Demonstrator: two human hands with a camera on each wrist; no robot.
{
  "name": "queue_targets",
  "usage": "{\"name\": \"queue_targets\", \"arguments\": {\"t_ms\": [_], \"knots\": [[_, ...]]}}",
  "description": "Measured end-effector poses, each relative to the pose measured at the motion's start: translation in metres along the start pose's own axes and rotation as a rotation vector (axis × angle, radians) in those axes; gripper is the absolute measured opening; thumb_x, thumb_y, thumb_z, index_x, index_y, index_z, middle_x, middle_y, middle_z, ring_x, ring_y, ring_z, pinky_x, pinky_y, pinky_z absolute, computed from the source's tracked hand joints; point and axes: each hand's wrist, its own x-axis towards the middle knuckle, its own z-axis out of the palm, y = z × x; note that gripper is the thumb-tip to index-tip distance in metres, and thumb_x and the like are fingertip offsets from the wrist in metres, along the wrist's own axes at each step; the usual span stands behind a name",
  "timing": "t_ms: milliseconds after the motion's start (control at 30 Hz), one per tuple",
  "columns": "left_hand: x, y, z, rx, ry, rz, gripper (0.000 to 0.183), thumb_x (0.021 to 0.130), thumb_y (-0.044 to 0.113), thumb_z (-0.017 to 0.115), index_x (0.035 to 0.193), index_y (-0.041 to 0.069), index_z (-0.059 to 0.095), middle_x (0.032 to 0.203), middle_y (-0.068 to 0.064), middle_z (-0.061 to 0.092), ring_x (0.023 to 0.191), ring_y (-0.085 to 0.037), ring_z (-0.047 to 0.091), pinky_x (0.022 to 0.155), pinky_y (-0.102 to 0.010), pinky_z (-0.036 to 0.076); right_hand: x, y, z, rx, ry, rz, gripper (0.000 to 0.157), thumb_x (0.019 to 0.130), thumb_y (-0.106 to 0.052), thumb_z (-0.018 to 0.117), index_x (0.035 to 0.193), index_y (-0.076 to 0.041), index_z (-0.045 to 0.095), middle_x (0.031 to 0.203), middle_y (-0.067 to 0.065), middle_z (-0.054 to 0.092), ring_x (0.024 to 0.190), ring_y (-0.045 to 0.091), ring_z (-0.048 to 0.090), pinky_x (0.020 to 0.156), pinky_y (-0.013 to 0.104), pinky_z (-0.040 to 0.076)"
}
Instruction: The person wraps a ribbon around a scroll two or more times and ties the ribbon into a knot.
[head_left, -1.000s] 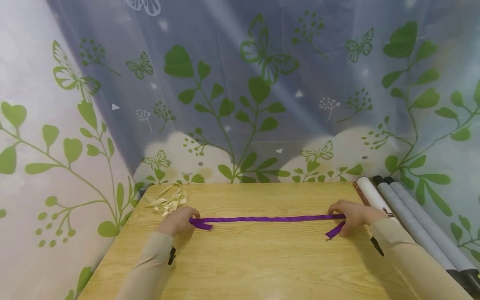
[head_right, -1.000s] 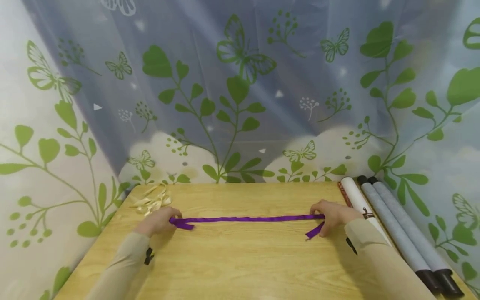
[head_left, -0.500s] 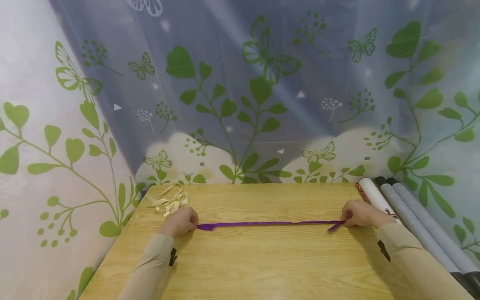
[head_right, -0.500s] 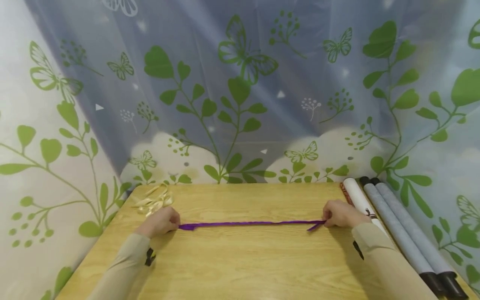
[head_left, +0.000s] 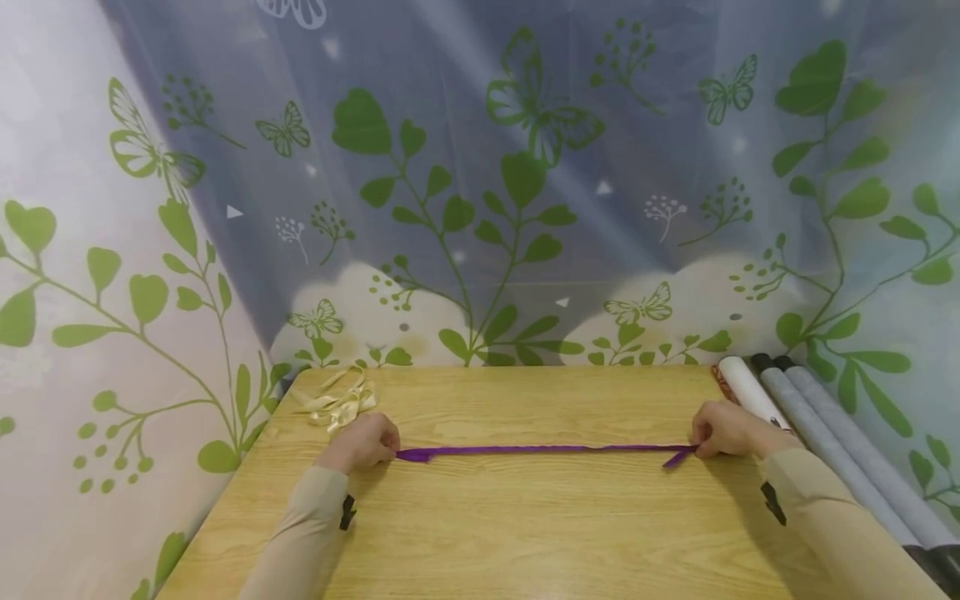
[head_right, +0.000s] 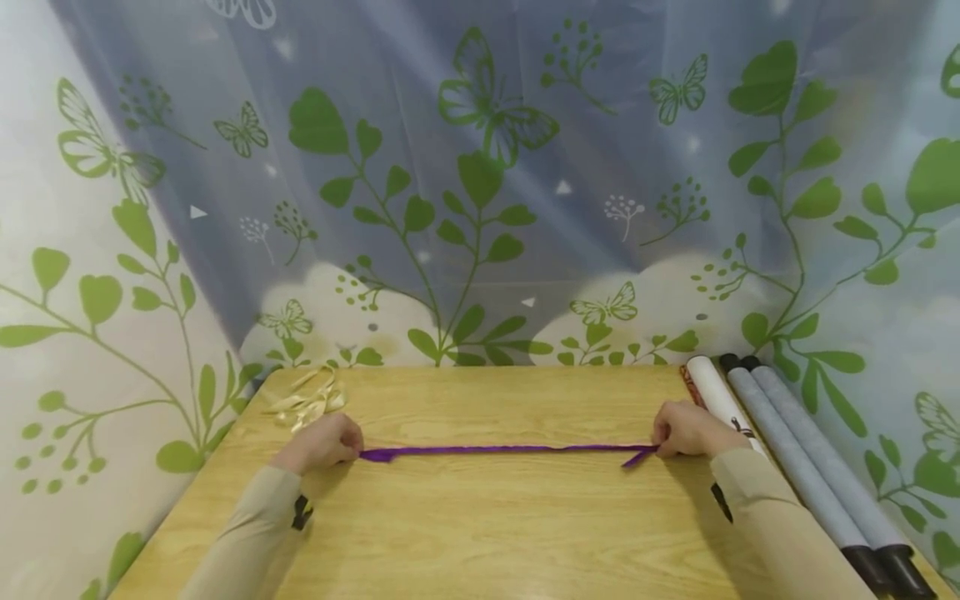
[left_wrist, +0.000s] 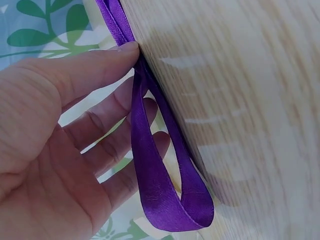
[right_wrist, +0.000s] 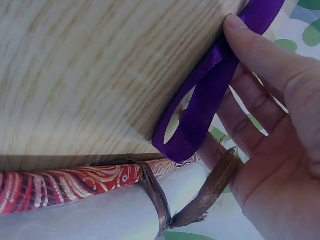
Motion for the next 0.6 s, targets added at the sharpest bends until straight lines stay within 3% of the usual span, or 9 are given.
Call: {"name": "queue_targets", "arguments": {"t_ms": [600], "knots": [[-0.0013, -0.0031, -0.0009, -0.03, -0.013, 0.04, 0.013, 0.079, -0.002, 0.072, 0.073, 0.009, 0.068, 0.067, 0.003, 0.061, 0.063, -0.013, 0.052, 0.059, -0.028, 0.043, -0.0037, 0.0038, 0.0016, 0.025, -0.036, 0.014, 0.018, 0.069, -0.009, 0.084, 0.069, -0.012, 0.066, 0.071, -0.008, 0.062, 0.066, 0.003, 0.048, 0.062, 0.023, 0.042]]}}
